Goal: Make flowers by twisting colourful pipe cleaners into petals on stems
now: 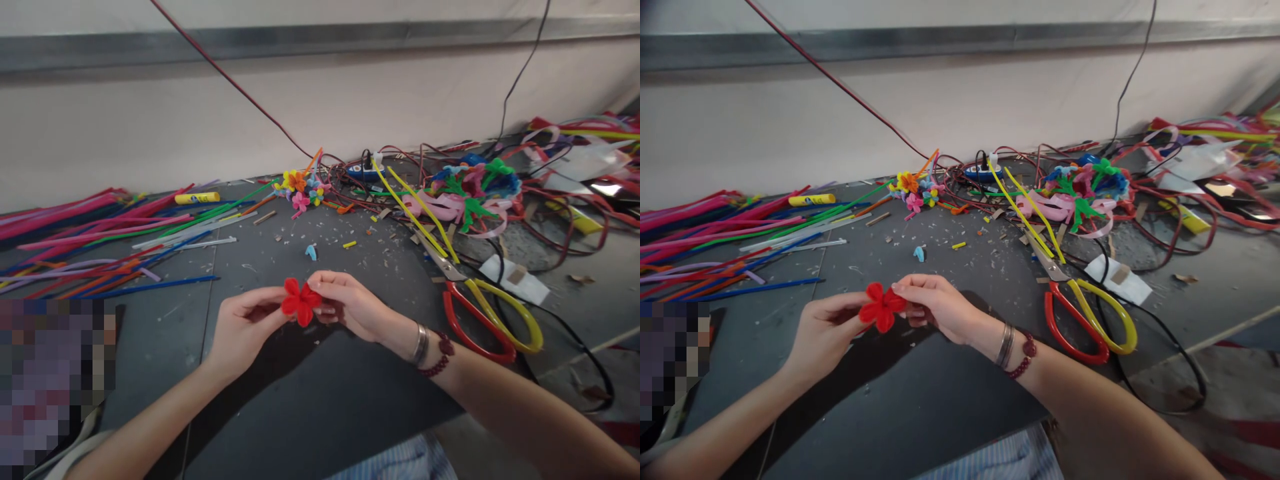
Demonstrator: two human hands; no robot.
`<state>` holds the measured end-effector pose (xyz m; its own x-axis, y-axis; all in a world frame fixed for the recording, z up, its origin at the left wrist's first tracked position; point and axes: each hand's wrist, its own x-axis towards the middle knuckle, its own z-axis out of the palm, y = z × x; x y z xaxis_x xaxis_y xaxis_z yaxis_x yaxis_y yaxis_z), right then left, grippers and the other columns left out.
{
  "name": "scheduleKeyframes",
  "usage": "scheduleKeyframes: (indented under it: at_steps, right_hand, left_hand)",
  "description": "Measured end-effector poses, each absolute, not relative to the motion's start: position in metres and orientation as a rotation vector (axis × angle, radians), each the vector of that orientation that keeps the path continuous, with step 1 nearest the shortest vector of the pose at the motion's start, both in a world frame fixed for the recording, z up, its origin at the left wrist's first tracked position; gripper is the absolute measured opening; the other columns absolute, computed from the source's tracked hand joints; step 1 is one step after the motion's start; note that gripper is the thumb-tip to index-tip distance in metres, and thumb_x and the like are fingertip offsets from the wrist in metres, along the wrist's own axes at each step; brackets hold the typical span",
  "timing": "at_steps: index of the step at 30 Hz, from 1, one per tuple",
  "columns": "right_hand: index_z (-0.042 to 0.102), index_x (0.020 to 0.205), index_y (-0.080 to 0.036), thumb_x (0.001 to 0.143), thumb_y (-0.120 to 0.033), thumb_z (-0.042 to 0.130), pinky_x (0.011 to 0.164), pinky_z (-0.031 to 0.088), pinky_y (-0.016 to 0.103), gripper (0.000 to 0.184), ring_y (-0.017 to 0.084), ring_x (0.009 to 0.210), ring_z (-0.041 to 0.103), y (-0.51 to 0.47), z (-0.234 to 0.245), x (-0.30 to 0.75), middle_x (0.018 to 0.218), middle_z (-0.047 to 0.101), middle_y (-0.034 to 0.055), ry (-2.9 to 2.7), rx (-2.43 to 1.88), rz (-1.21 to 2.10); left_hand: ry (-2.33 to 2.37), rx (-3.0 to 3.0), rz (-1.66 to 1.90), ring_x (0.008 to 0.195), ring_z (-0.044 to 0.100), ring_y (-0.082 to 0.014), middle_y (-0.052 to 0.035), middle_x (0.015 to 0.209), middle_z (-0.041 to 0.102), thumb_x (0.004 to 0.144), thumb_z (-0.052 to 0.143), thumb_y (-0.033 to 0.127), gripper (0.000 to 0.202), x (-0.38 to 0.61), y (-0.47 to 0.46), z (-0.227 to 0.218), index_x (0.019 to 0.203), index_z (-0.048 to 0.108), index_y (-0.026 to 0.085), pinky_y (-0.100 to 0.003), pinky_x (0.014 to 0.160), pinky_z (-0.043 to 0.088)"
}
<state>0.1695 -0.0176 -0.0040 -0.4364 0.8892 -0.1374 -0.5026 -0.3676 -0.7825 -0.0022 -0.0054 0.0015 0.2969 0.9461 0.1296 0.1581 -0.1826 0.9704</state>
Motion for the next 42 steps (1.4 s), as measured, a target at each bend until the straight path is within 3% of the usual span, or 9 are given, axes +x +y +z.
scheduleKeyframes:
  at_steps: [6, 10, 14, 19, 23, 27, 32, 39, 42]
  right_hand:
    - [0.051, 0.067, -0.015, 0.080, -0.030, 0.055, 0.043, 0.023, 0.016, 0.020, 0.004, 0.045, 0.030, -0.017, -0.003, 0.172, 0.052, 0.040, -0.0058, -0.866, -0.678, 1.835]
    - [0.058, 0.082, -0.018, 0.079, -0.026, 0.056, 0.044, 0.028, 0.017, 0.009, 0.005, 0.050, 0.037, -0.015, -0.005, 0.172, 0.064, 0.049, -0.0033, -0.881, -0.675, 1.818]
    - [0.062, 0.096, -0.023, 0.071, -0.018, 0.064, 0.048, 0.033, 0.019, 0.025, 0.007, 0.059, 0.045, -0.015, -0.002, 0.171, 0.084, 0.057, -0.0008, -1.065, -0.702, 1.641]
    - [0.070, 0.082, -0.023, 0.072, -0.014, 0.064, 0.072, 0.040, 0.023, 0.015, 0.011, 0.084, 0.050, -0.021, 0.005, 0.171, 0.089, 0.057, -0.0005, -1.286, -0.606, 1.438]
    - [0.071, 0.075, -0.025, 0.071, -0.016, 0.066, 0.080, 0.040, 0.027, 0.011, 0.012, 0.086, 0.052, -0.022, 0.001, 0.170, 0.087, 0.058, -0.0010, -1.258, -0.606, 1.415]
    - [0.071, 0.074, -0.024, 0.070, -0.023, 0.068, 0.079, 0.042, 0.029, 0.005, 0.014, 0.088, 0.053, -0.022, -0.004, 0.169, 0.092, 0.059, 0.0004, -1.152, -0.662, 1.475]
    - [0.070, 0.081, -0.024, 0.069, -0.024, 0.068, 0.072, 0.045, 0.025, 0.012, 0.012, 0.083, 0.054, -0.021, 0.000, 0.171, 0.094, 0.062, 0.0006, -0.968, -0.685, 1.579]
    - [0.069, 0.074, -0.017, 0.060, -0.022, 0.074, 0.054, 0.043, 0.019, 0.016, 0.007, 0.058, 0.051, -0.023, 0.008, 0.172, 0.068, 0.061, -0.0016, -0.798, -0.631, 1.784]
    - [0.069, 0.073, -0.016, 0.062, -0.018, 0.072, 0.055, 0.042, 0.019, 0.012, 0.006, 0.056, 0.050, -0.025, 0.011, 0.172, 0.066, 0.060, -0.0023, -0.832, -0.633, 1.790]
  left_hand:
    - [1.177, 1.731, 1.059, 0.066, 0.066, -0.0169, -0.0024, 0.076, 0.072, 0.061, 0.070, 0.020, 0.012, -0.001, -0.005, 0.005, 0.072, 0.072, 0.019, -0.024, 0.062, 0.053]
    - [1.154, 1.669, 0.991, 0.064, 0.067, -0.0170, -0.0017, 0.073, 0.072, 0.064, 0.069, 0.022, 0.010, -0.001, -0.004, 0.008, 0.072, 0.072, 0.019, -0.022, 0.057, 0.053]
    - [1.153, 1.654, 1.067, 0.061, 0.066, -0.0163, -0.0010, 0.070, 0.072, 0.063, 0.070, 0.023, 0.008, 0.000, -0.007, 0.016, 0.071, 0.071, 0.019, -0.022, 0.055, 0.052]
    - [1.123, 1.913, 1.174, 0.057, 0.064, -0.0115, 0.0024, 0.069, 0.072, 0.065, 0.068, 0.017, 0.008, 0.003, -0.014, 0.029, 0.070, 0.071, 0.022, -0.017, 0.053, 0.049]
    - [1.133, 1.957, 1.141, 0.047, 0.061, -0.0105, 0.0020, 0.062, 0.071, 0.066, 0.067, 0.018, 0.005, 0.009, -0.018, 0.032, 0.067, 0.071, 0.021, -0.017, 0.045, 0.046]
    - [1.096, 1.720, 1.052, 0.051, 0.064, -0.0132, 0.0006, 0.059, 0.070, 0.066, 0.067, 0.018, 0.005, 0.013, -0.016, 0.034, 0.068, 0.071, 0.019, -0.018, 0.050, 0.051]
    - [0.960, 1.363, 0.779, 0.062, 0.067, -0.0159, -0.0035, 0.071, 0.072, 0.069, 0.067, 0.022, 0.012, 0.011, -0.010, 0.034, 0.078, 0.072, 0.017, -0.024, 0.063, 0.055]
    - [0.804, 0.998, 0.634, 0.056, 0.061, -0.0092, -0.0032, 0.065, 0.069, 0.071, 0.066, 0.021, 0.008, 0.015, -0.019, 0.032, 0.071, 0.070, 0.014, -0.019, 0.060, 0.052]
    - [0.748, 0.914, 0.609, 0.055, 0.059, -0.0064, -0.0020, 0.065, 0.067, 0.073, 0.064, 0.020, 0.009, 0.018, -0.024, 0.029, 0.069, 0.069, 0.014, -0.015, 0.057, 0.049]
